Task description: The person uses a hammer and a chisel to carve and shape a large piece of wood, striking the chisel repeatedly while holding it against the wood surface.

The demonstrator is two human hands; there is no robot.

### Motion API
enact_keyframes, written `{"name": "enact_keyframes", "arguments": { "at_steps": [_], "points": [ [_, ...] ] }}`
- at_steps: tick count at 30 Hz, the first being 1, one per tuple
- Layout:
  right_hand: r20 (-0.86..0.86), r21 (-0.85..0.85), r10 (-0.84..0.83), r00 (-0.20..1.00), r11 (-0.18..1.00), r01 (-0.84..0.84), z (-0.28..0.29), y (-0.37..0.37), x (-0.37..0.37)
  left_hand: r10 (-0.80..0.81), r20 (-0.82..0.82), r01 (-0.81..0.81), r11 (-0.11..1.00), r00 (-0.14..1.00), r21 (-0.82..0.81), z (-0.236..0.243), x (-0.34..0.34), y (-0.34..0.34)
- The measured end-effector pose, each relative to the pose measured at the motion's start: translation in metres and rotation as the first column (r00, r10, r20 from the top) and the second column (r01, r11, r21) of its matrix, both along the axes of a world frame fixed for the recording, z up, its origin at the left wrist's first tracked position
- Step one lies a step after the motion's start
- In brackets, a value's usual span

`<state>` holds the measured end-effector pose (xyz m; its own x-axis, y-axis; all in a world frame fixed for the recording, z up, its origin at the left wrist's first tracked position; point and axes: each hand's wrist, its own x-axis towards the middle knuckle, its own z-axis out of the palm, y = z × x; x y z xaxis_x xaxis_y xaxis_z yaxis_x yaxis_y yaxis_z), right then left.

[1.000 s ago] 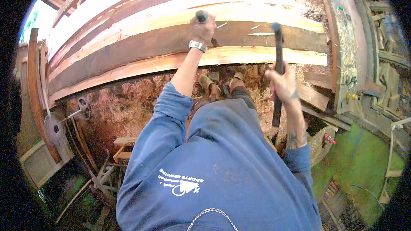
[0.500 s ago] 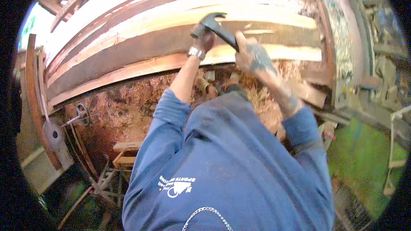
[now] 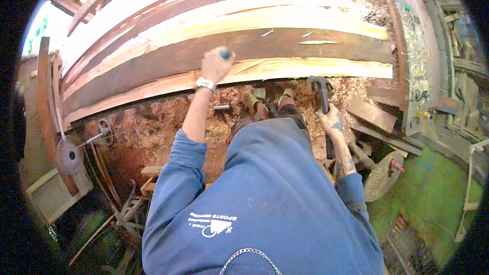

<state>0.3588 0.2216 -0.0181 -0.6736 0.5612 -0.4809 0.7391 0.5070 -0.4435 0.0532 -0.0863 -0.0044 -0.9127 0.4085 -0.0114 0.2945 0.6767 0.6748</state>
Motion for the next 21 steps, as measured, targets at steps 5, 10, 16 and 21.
{"name": "enact_keyframes", "arguments": {
  "at_steps": [5, 10, 16, 21],
  "points": [
    [-0.012, 0.019, -0.133, 0.991, 0.991, 0.133, -0.013, -0.003, -0.013, -0.161, 0.058, 0.171, 0.918, 0.985, -0.358, -0.04, 0.067, 0.019],
    [-0.152, 0.127, 0.09, 0.984, 0.989, -0.071, -0.019, 0.011, -0.07, -0.123, 0.051, 0.133, 0.927, 0.991, -0.349, -0.05, 0.099, 0.035],
    [-0.245, 0.481, 0.399, 0.883, 0.841, -0.246, -0.026, 0.039, -0.124, -0.04, 0.257, 0.108, 0.961, 0.966, -0.255, -0.056, 0.165, -0.045],
    [-0.425, 0.601, 0.605, 0.673, 0.745, -0.29, -0.022, -0.023, -0.178, 0.298, 0.41, -0.103, 0.894, 0.862, -0.435, -0.093, 0.223, -0.152]
  ]
}}
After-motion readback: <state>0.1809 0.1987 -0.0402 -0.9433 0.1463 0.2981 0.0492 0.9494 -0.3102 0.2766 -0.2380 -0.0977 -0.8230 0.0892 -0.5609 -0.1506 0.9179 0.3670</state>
